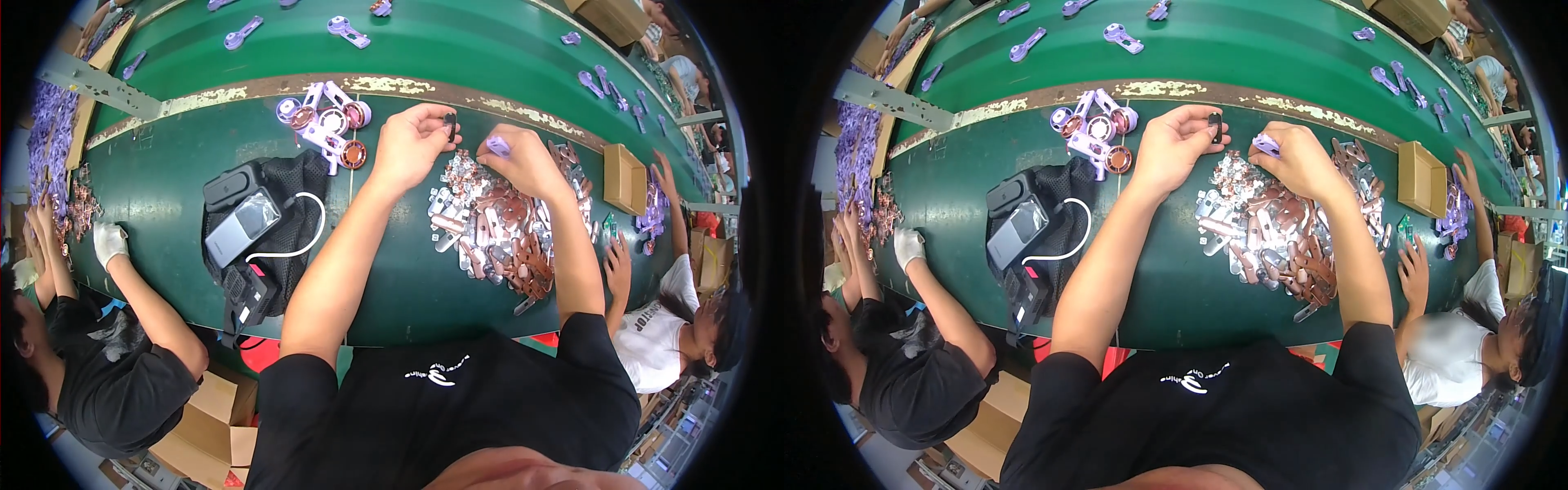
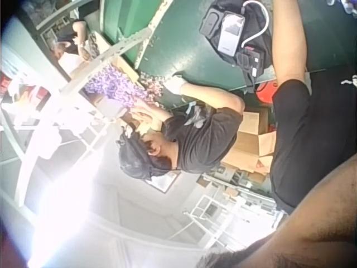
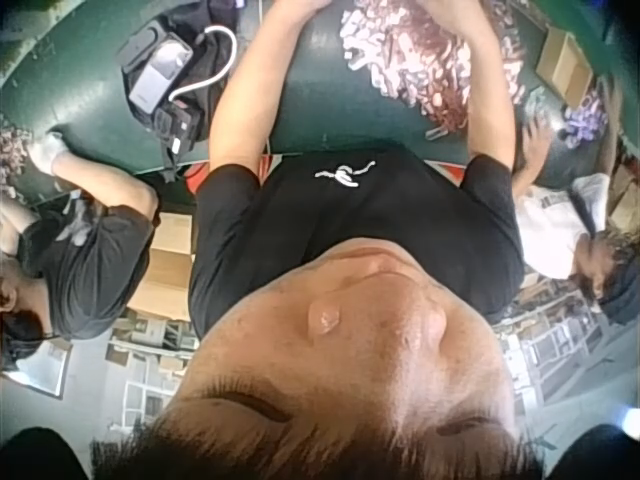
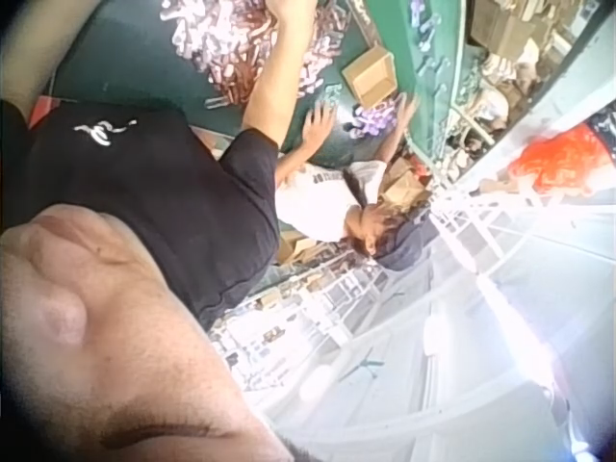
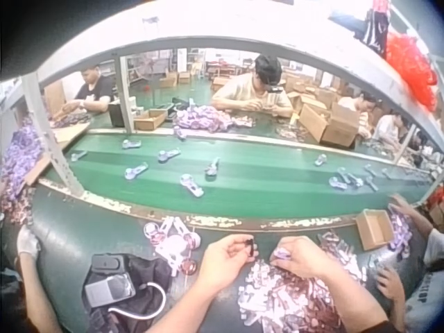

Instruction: The person assembles small purple plastic casings with circular metal pieces by hand at a factory production line.

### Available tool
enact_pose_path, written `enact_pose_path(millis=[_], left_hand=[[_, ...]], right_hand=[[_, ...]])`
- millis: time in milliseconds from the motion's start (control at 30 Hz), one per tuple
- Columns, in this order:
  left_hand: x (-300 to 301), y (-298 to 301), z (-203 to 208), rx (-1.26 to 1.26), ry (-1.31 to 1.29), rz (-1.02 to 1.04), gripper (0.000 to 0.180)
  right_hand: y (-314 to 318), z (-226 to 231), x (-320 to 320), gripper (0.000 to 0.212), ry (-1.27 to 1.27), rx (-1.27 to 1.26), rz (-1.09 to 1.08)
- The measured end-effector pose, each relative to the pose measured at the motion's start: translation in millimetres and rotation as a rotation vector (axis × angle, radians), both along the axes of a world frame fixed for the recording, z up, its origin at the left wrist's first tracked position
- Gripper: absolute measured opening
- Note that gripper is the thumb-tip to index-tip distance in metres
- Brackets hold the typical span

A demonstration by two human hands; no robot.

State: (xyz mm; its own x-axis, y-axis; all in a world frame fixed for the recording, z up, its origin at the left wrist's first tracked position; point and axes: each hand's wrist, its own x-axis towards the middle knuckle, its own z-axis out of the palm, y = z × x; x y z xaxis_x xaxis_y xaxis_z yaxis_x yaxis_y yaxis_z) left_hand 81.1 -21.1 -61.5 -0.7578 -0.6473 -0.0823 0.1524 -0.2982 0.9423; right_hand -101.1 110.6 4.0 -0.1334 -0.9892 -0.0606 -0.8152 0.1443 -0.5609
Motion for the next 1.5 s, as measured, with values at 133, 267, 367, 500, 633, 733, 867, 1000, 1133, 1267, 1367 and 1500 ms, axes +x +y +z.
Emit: enact_pose_path(millis=[133,267,367,500,633,733,867,1000,1133,1267,1367,1500], left_hand=[[2.0,0.2,1.5,-0.018,-0.017,0.014,0.029],[-2.2,1.8,2.3,0.0,-0.029,0.028,0.028],[-2.2,2.2,2.5,0.004,-0.04,0.034,0.027],[-2.2,1.9,2.7,0.047,-0.005,0.042,0.026],[-3.6,6.3,4.4,0.127,0.109,0.125,0.023],[-0.1,4.7,7.7,0.157,0.168,0.119,0.023],[3.1,1.2,12.4,0.22,0.221,0.074,0.024],[4.3,0.8,15.7,0.234,0.172,0.076,0.025],[4.6,0.5,13.6,0.283,0.184,0.073,0.026],[9.1,-6.2,11.4,0.326,0.213,0.101,0.022],[10.7,-7.6,16.5,0.393,0.141,0.012,0.023],[12.2,-3.9,20.8,0.358,0.048,-0.075,0.027]], right_hand=[[-2.9,-3.6,1.1,0.02,0.069,-0.017,-0.026],[-3.6,-10.1,1.8,0.023,0.085,-0.019,-0.13],[-9.6,-10.2,12.4,0.021,0.004,-0.159,-0.175],[-25.5,-9.0,35.0,0.015,-0.356,-0.223,-0.429],[-36.8,-15.3,53.5,0.014,-0.373,-0.248,-0.506],[-39.4,-19.0,58.2,0.017,-0.35,-0.275,-0.566],[-41.2,-23.6,50.5,0.019,-0.435,-0.302,-0.558],[-38.7,-17.1,51.7,0.016,-0.566,-0.225,-0.542],[-31.1,-0.1,44.6,0.015,-0.923,-0.11,-0.522],[-16.7,11.0,18.7,0.03,-1.292,-0.096,-0.361],[-5.1,22.9,8.2,0.036,-1.248,-0.079,-0.231],[-3.1,31.8,8.2,0.04,-0.947,-0.078,-0.258]])
